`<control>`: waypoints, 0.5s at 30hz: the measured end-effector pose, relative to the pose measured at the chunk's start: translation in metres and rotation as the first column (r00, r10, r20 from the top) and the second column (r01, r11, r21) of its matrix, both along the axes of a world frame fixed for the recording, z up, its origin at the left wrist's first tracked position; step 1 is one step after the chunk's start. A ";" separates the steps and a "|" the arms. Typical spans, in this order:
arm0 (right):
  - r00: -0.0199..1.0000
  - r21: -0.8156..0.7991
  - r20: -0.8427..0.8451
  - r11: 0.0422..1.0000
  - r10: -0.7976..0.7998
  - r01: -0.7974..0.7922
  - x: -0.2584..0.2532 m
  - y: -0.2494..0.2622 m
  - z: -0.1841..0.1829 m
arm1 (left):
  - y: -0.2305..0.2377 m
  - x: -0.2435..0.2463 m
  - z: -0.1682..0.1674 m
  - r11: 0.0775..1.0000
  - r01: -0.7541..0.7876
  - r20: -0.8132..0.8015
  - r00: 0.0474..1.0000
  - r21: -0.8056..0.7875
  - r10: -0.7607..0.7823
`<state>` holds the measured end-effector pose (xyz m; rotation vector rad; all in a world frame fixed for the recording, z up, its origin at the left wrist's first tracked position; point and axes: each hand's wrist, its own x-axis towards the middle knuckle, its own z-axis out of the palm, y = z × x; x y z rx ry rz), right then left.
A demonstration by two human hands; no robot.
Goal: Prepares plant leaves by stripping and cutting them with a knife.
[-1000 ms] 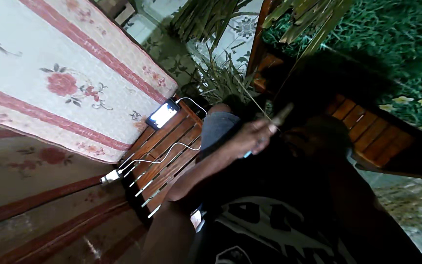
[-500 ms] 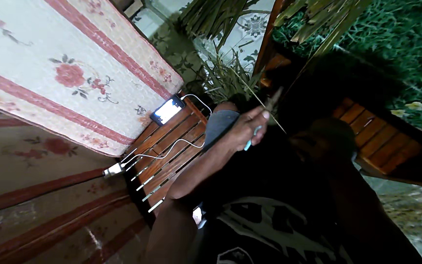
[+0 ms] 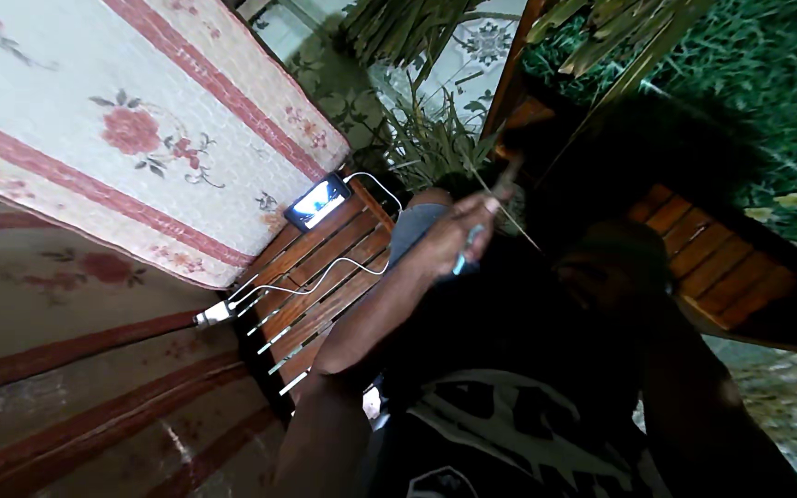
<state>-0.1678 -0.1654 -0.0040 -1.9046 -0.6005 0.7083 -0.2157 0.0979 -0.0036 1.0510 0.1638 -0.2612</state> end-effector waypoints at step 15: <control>0.999 -0.024 -0.045 0.999 -0.032 0.030 0.006 0.000 -0.006 | -0.029 -0.014 -0.008 0.967 0.254 -0.048 0.966 0.036 -0.252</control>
